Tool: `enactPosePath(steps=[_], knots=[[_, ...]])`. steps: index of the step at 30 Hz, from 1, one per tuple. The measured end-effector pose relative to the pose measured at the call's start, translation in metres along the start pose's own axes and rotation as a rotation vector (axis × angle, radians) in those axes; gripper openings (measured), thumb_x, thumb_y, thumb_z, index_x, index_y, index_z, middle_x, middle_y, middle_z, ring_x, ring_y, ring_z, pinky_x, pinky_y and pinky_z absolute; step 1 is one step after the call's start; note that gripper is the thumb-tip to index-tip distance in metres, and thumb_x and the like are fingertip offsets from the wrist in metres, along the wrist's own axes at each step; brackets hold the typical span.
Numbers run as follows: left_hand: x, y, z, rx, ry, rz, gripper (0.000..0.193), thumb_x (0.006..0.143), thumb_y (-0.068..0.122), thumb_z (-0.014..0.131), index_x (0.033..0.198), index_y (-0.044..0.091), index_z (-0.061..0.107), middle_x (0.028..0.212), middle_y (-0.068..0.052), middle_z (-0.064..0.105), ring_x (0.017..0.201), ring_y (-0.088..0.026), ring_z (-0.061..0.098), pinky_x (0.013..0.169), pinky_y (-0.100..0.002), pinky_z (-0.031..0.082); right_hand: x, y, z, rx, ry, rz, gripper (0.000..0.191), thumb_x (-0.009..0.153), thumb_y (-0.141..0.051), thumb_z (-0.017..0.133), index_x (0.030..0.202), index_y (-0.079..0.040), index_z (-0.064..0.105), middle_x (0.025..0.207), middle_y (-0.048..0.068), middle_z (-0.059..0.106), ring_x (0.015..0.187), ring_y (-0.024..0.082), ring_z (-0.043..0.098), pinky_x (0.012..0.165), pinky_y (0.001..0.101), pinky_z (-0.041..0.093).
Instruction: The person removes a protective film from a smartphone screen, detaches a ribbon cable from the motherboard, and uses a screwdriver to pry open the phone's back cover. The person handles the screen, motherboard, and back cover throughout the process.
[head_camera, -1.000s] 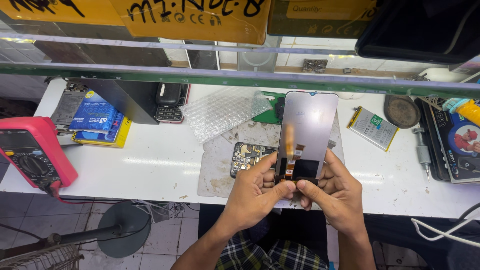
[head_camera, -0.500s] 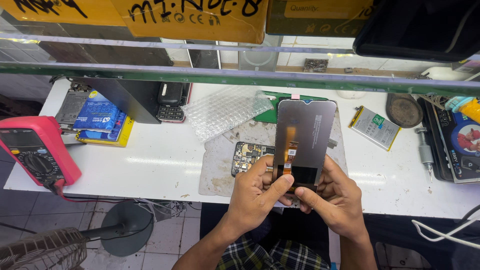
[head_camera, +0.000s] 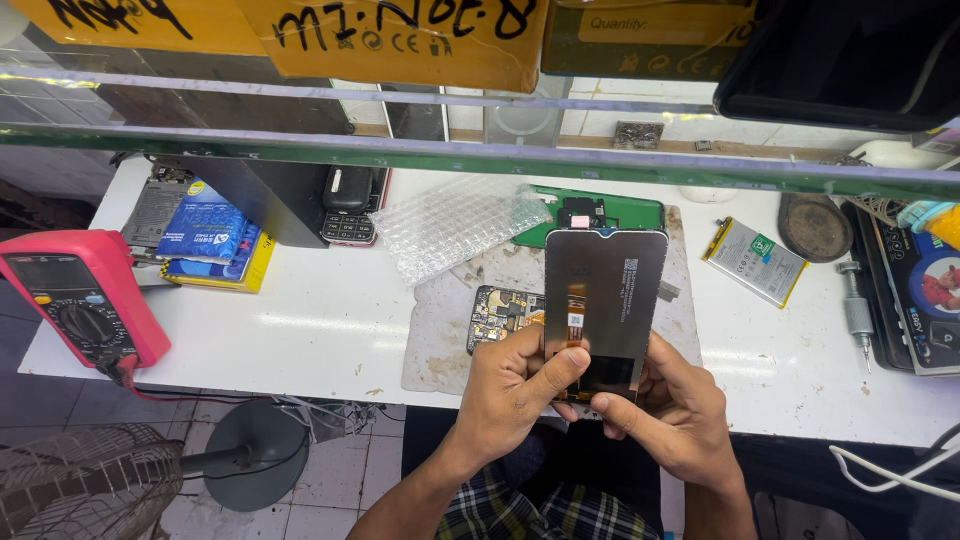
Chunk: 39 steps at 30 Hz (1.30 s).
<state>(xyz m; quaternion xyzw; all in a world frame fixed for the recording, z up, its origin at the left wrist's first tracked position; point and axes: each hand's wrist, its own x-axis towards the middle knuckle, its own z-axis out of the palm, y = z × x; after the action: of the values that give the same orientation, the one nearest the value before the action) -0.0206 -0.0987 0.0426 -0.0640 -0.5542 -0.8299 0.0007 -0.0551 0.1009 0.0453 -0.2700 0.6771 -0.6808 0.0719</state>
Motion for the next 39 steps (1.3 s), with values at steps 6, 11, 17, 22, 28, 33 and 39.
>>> enactPosePath(steps=[6,11,17,22,28,33,39], knots=[[-0.001,0.005,0.001,0.052,-0.012,0.022,0.033,0.102,0.024,0.065,0.113,-0.006,0.07,0.087,-0.014,0.076,0.075,-0.015,0.076,0.061,-0.026,0.066,-0.004,0.007,-0.002,0.079,0.045,0.022,0.067,0.086,0.008,0.073,0.147,0.009,0.048,0.086,0.013,0.072,0.065,0.012,0.072,0.051,0.0232,0.06],[-0.007,0.009,0.003,0.339,-0.002,0.26,0.022,0.1,0.013,0.07,0.115,-0.003,0.07,0.094,-0.014,0.078,0.084,-0.018,0.08,0.073,-0.028,0.068,-0.003,0.012,-0.001,-0.026,0.11,-0.082,0.046,0.089,0.0,0.074,0.132,0.008,0.057,0.092,0.013,0.074,0.076,0.014,0.075,0.063,0.0254,0.063],[-0.01,0.007,0.005,0.663,0.005,0.715,0.025,0.093,0.0,0.074,0.117,0.004,0.068,0.11,-0.011,0.076,0.108,-0.028,0.078,0.093,-0.034,0.065,0.003,0.003,-0.007,-0.277,0.083,-0.237,0.047,0.071,-0.025,0.078,0.112,-0.002,0.071,0.103,0.008,0.073,0.093,0.013,0.072,0.078,0.0249,0.057],[-0.01,0.008,0.005,0.722,0.012,0.761,0.024,0.093,0.0,0.073,0.116,0.005,0.068,0.114,-0.013,0.075,0.112,-0.029,0.076,0.096,-0.036,0.064,0.005,-0.005,0.001,-0.412,0.112,-0.228,0.05,0.077,-0.033,0.084,0.112,0.0,0.071,0.103,0.012,0.072,0.093,0.017,0.071,0.078,0.0271,0.056],[-0.009,0.009,0.007,0.702,0.013,0.722,0.028,0.09,-0.003,0.073,0.116,0.005,0.068,0.112,-0.01,0.076,0.112,-0.028,0.077,0.097,-0.037,0.064,0.006,0.0,0.0,-0.412,0.104,-0.26,0.053,0.075,-0.036,0.083,0.111,0.001,0.069,0.102,0.01,0.072,0.093,0.016,0.071,0.078,0.0267,0.057],[-0.011,0.012,0.008,0.659,0.088,0.64,0.029,0.087,-0.001,0.078,0.114,0.004,0.068,0.109,-0.01,0.076,0.103,-0.026,0.078,0.09,-0.033,0.064,0.0,0.015,0.0,-0.281,0.14,-0.172,0.032,0.084,-0.02,0.081,0.107,0.0,0.072,0.099,0.01,0.073,0.089,0.017,0.074,0.077,0.0282,0.061],[-0.006,0.023,0.004,0.276,0.091,0.306,0.019,0.094,0.009,0.075,0.11,0.0,0.071,0.097,-0.009,0.077,0.088,-0.015,0.075,0.08,-0.028,0.063,-0.003,0.01,0.0,-0.27,0.109,0.127,0.025,0.08,-0.003,0.081,0.105,0.0,0.078,0.087,0.013,0.078,0.075,0.016,0.071,0.067,0.0291,0.058]])
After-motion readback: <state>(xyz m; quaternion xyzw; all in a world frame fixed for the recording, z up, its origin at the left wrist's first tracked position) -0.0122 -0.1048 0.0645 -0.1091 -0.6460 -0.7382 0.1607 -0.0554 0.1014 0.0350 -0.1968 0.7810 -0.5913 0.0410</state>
